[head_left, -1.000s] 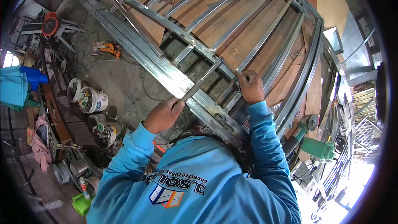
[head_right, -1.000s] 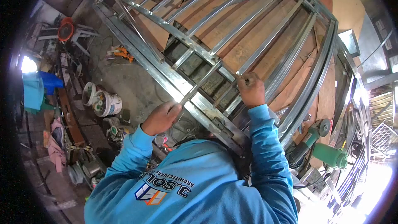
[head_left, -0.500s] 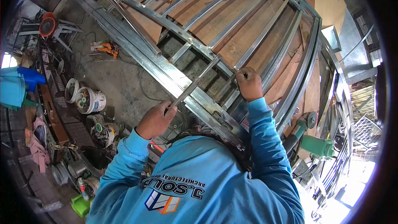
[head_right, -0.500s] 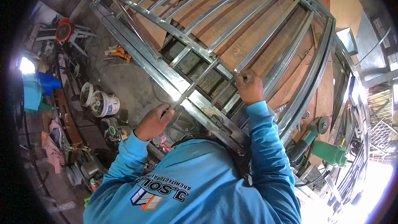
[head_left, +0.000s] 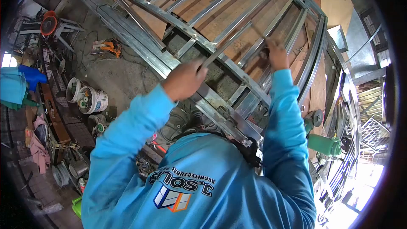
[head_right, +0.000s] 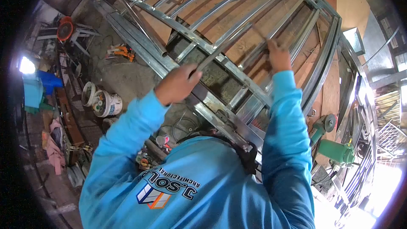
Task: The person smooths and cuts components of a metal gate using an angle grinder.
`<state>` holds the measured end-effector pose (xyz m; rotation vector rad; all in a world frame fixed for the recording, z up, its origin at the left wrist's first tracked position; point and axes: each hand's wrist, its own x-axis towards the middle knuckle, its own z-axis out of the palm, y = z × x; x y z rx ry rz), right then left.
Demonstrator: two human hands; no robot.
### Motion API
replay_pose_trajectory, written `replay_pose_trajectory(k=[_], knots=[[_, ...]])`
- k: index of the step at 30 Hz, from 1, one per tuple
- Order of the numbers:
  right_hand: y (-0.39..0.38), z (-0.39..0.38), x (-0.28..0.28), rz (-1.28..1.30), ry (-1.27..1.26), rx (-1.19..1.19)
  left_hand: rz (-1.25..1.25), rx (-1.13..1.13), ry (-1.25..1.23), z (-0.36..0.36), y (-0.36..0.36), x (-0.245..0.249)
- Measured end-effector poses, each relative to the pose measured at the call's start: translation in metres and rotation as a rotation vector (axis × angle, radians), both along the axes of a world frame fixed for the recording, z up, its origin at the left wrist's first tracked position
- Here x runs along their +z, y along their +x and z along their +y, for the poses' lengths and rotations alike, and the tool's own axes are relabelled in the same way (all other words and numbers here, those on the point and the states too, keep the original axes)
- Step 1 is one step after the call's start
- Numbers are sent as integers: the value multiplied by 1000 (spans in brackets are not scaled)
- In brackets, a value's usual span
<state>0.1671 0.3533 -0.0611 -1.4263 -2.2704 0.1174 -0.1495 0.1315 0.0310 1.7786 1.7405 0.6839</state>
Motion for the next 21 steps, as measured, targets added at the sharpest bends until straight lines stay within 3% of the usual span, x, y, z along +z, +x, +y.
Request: replay_pose_trajectory(k=[1, 3, 8, 12, 15, 17, 21], knots=[[2, 11, 1, 195, -121, -63, 41, -65, -61, 21, 0, 3], [-8, 14, 41, 891, -609, -167, 82, -231, -82, 66, -2, -9], [91, 133, -78, 575, -218, 72, 144, -399, -149, 132, 13, -38], [108, 147, -99, 779, -422, -10, 126, -349, -135, 146, 25, -51], [41, 81, -12, 1211, -757, -354, 194, -282, 38, 142, 28, -64], [15, 66, 17, 1283, -822, -453, 261, -224, 176, 133, 32, -67], [16, 71, 0, 1293, -895, -473, 280, -168, 126, 128, 33, -59]])
